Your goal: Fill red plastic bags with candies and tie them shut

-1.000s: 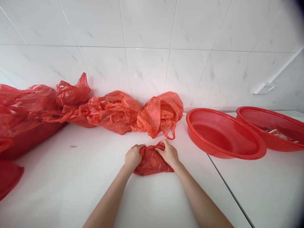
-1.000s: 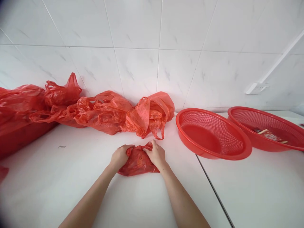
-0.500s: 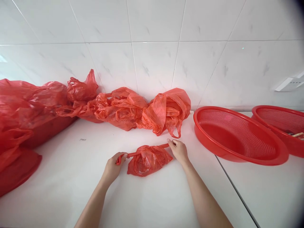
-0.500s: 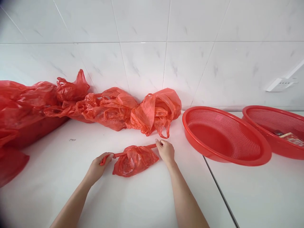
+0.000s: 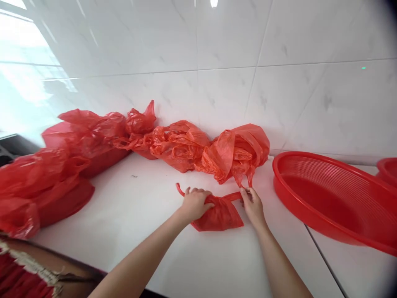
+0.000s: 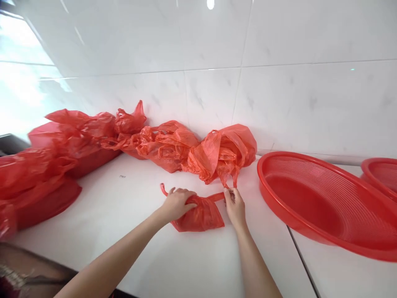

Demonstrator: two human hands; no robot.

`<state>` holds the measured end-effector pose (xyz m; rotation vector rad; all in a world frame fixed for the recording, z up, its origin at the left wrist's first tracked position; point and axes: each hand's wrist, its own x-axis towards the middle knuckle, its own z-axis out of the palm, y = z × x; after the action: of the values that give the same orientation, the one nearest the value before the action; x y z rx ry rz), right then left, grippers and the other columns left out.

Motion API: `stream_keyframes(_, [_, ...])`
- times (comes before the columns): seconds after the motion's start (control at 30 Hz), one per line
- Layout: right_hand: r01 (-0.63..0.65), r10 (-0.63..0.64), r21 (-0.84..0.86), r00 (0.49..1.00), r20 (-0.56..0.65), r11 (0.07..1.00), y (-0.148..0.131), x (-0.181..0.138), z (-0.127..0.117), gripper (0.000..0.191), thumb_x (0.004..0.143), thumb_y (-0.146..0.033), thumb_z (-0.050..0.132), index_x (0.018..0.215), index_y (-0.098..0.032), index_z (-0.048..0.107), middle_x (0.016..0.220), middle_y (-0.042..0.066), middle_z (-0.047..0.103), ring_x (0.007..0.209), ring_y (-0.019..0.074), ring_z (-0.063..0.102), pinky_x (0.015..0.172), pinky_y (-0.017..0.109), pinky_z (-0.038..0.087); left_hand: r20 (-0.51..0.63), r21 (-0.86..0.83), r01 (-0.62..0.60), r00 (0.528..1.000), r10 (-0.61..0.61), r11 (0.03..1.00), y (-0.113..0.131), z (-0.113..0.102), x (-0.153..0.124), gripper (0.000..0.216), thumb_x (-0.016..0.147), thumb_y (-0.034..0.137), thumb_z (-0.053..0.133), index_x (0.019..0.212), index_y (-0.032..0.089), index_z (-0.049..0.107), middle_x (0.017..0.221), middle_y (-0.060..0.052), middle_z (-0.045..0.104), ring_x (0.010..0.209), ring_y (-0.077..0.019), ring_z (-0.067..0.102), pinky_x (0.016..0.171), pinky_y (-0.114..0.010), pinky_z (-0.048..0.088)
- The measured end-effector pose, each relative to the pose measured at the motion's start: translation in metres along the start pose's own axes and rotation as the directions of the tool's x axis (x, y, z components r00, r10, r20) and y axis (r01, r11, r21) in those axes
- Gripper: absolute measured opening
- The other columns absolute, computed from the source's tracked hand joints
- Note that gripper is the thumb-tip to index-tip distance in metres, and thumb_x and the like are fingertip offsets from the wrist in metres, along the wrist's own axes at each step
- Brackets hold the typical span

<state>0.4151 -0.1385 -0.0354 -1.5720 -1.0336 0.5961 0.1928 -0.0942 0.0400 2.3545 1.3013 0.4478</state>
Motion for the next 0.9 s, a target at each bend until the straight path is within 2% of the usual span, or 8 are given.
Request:
stream_keyframes(0.1, [-0.051,0.051,0.078,0.999,0.009,0.996,0.001,0.001,-0.002,0.043,0.082,-0.065,0.054,0.090,-0.023,0.051,0.066,-0.002,0.057,0.060,0.0163,0.056,0.056,0.027,0.048,0.153,0.002,-0.011,0.988,0.010,1.000,-0.004,-0.015,0.007,0.014,0.078,0.028,0.063,0.086,0.028,0.075,0.085,-0.002,0.075,0.085,-0.0248,0.067,0.092,-0.040,0.046])
stream_keyframes(0.23, [-0.097,0.092,0.097,0.994,0.053,0.990,0.003,0.003,-0.004,0.042,0.079,-0.062,0.059,0.091,-0.023,0.052,0.065,-0.002,0.058,0.063,0.0160,0.057,0.058,0.026,0.047,0.263,-0.004,0.015,0.965,-0.013,1.000,-0.025,-0.078,0.001,0.012,0.075,0.031,0.064,0.082,0.030,0.075,0.084,0.003,0.074,0.079,-0.0198,0.066,0.071,-0.026,0.048])
stream_keyframes(0.37, [-0.116,0.115,0.035,0.993,0.041,0.993,0.006,0.005,-0.001,0.041,0.080,-0.062,0.058,0.091,-0.023,0.053,0.065,-0.001,0.059,0.062,0.0170,0.058,0.058,0.028,0.047,0.247,0.086,0.127,0.958,-0.145,0.988,-0.070,-0.150,-0.007,0.013,0.074,0.031,0.063,0.081,0.029,0.074,0.087,0.002,0.073,0.081,-0.0193,0.064,0.071,-0.025,0.047])
stream_keyframes(0.5, [-0.109,0.109,-0.006,0.994,0.011,0.994,0.009,0.005,0.002,0.041,0.080,-0.062,0.057,0.093,-0.024,0.053,0.065,-0.001,0.060,0.065,0.0185,0.059,0.062,0.031,0.048,0.201,0.237,0.246,0.934,-0.296,0.940,-0.131,-0.197,-0.006,0.012,0.080,0.027,0.065,0.089,0.021,0.071,0.093,-0.002,0.071,0.085,-0.0183,0.063,0.079,-0.030,0.049])
stream_keyframes(0.6, [-0.104,0.104,-0.020,0.995,-0.003,0.994,0.011,0.004,0.003,0.039,0.081,-0.061,0.057,0.094,-0.024,0.052,0.064,-0.002,0.060,0.066,0.0186,0.059,0.064,0.032,0.049,0.103,0.360,0.341,0.911,-0.400,0.869,-0.165,-0.212,-0.003,0.019,0.088,0.029,0.063,0.100,0.015,0.066,0.104,-0.006,0.068,0.094,-0.0195,0.063,0.086,-0.040,0.051])
stream_keyframes(0.7, [-0.102,0.102,-0.025,0.995,-0.012,0.994,0.012,0.004,0.004,0.039,0.081,-0.060,0.057,0.094,-0.024,0.052,0.064,-0.002,0.061,0.065,0.0185,0.059,0.064,0.032,0.049,-0.086,0.429,0.448,0.884,-0.459,0.784,-0.182,-0.215,-0.002,0.026,0.093,0.031,0.057,0.113,0.014,0.062,0.121,-0.009,0.061,0.108,-0.0249,0.060,0.092,-0.046,0.049])
stream_keyframes(0.8, [-0.095,0.095,-0.011,0.995,-0.023,0.995,0.012,0.004,0.005,0.040,0.079,-0.061,0.058,0.093,-0.024,0.052,0.062,-0.002,0.060,0.062,0.0185,0.059,0.062,0.032,0.049,-0.242,0.421,0.527,0.850,-0.468,0.738,-0.180,-0.213,0.000,0.032,0.094,0.030,0.056,0.122,0.015,0.059,0.132,-0.009,0.055,0.118,-0.0299,0.055,0.097,-0.050,0.045])
stream_keyframes(0.9, [-0.075,0.075,-0.004,0.997,-0.007,0.997,0.015,0.004,0.004,0.040,0.079,-0.061,0.057,0.093,-0.024,0.052,0.060,-0.002,0.059,0.060,0.0186,0.058,0.061,0.032,0.048,-0.279,0.348,0.536,0.842,-0.461,0.769,-0.161,-0.196,0.003,0.035,0.092,0.032,0.058,0.123,0.016,0.058,0.131,-0.010,0.056,0.115,-0.0277,0.057,0.095,-0.050,0.048])
